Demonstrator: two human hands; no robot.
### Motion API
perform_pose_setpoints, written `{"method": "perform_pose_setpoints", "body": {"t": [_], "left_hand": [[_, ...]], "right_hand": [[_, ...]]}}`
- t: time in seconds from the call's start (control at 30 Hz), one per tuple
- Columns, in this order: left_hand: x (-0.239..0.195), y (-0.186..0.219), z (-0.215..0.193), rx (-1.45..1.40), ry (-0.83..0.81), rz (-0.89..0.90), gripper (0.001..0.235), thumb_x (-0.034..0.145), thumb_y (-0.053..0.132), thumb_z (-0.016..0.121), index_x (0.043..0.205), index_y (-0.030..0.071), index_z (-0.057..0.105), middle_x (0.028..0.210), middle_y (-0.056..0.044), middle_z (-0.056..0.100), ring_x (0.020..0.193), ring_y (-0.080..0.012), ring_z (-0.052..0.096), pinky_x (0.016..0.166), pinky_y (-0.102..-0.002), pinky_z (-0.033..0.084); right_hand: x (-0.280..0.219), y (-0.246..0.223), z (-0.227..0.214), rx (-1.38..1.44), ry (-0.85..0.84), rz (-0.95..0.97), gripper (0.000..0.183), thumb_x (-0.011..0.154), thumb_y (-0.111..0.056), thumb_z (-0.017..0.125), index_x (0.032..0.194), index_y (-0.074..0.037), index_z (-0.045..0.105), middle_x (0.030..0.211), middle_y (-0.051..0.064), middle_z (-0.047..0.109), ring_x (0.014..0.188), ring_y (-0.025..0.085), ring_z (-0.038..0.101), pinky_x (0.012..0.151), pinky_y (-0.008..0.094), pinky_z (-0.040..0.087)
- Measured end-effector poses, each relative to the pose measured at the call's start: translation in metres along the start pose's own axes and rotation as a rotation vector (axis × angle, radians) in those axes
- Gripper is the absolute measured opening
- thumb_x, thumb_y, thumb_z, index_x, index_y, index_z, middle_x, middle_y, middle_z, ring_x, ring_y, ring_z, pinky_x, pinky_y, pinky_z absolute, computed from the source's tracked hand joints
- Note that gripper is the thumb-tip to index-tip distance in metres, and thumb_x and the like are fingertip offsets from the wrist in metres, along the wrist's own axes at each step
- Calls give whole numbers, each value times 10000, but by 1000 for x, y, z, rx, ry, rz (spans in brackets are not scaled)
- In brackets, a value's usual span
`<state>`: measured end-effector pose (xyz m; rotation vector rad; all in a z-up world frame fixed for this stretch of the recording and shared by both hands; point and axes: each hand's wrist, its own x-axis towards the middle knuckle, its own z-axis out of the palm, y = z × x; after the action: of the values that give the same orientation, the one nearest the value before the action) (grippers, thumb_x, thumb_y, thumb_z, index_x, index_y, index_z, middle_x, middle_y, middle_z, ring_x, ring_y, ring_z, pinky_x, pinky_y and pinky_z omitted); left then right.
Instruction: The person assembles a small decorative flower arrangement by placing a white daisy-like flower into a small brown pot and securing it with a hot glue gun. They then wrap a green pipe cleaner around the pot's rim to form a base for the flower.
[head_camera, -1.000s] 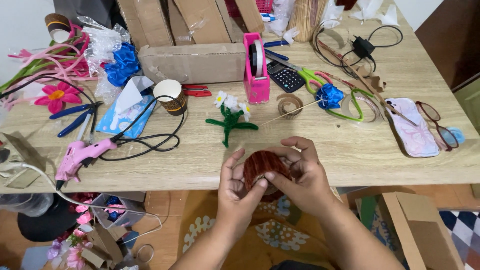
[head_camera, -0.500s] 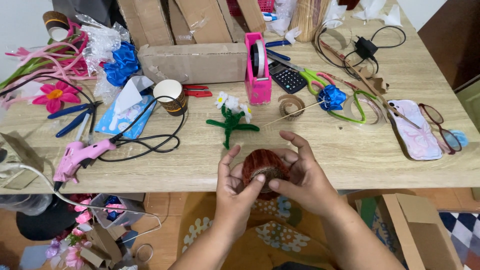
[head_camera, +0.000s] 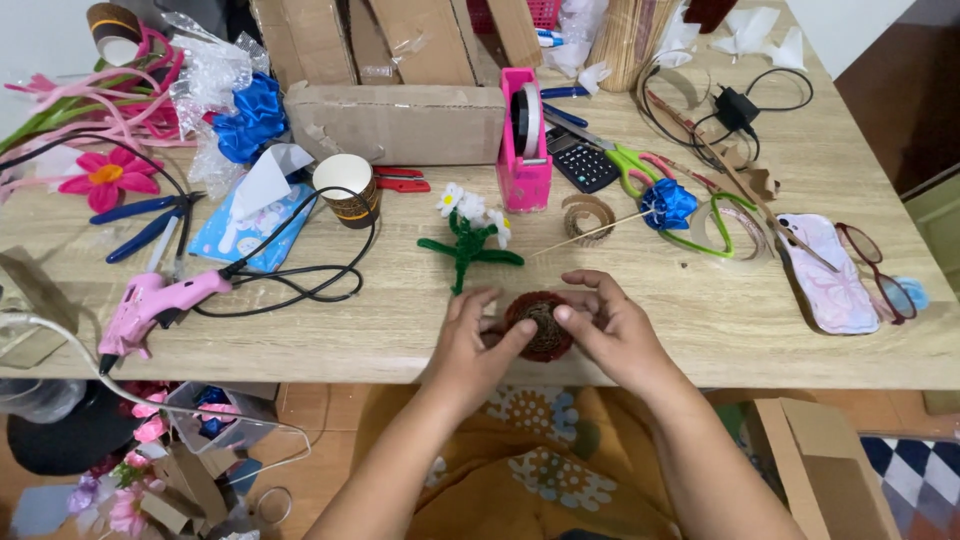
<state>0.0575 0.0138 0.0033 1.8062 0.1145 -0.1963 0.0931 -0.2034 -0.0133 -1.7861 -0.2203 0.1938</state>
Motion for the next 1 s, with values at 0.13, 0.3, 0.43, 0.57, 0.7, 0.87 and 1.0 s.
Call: {"method": "perform_pose_setpoints", "body": {"t": [0.13,0.3,0.43,0.57,0.7,0.87,1.0], "left_hand": [[-9,5,4,151,4,107,1107,733,513,885,1523,-57,359,1541,-273,367,1419,-405,471,1150,-443,468],[-1,-25,20,524,177,898,872,954,538,659,1518,-53,354,1578,-224,432,1509,-402,382,1264,-526,314],[7,-34,34,558,164,895,693,1052,406,564,1516,-72,372,1574,-248,438,1468,-409,446,1223,-506,379],[11,-35,38,586,230,951,539,1076,274,564,1463,-84,452,1505,-268,500,1359,-413,572,1136,-506,504],[14,-33,35,684,209,988,509,1090,290,536,1420,-94,484,1493,-274,503,1359,-398,577,1131,-495,519],[22,-33,25,386,15,794,572,916,238,796,1338,-1,492,1476,-270,430,1362,-440,519,1114,-500,490],[34,-6,14,-327,-113,-256,736,706,441,787,1370,160,636,1249,-44,784,1144,-154,729,976,-326,591]], "right_hand": [[-6,-9,-10,-405,86,-53,493,947,-289,691,1370,-64,574,1243,242,724,1119,410,717,948,544,574],[-18,-1,-20,-453,-85,-559,775,943,-242,707,1562,-11,302,1623,230,383,1534,365,373,1287,480,297],[-19,13,-11,-565,-97,-523,1011,830,-89,838,1598,13,190,1684,235,236,1587,388,222,1316,496,215],[-17,28,-3,-550,-98,-600,609,1085,-207,476,1599,4,226,1662,239,300,1557,394,337,1295,491,308],[-14,23,-1,-552,-78,-662,514,1091,-132,471,1560,14,322,1617,281,368,1514,416,438,1270,478,395],[1,18,-17,-327,-101,-496,545,1052,-284,525,1511,-24,387,1595,249,411,1520,397,404,1256,503,358],[11,-13,-32,-93,-238,-507,690,1022,-430,638,1554,-120,326,1618,242,345,1538,372,390,1108,428,530]]}}
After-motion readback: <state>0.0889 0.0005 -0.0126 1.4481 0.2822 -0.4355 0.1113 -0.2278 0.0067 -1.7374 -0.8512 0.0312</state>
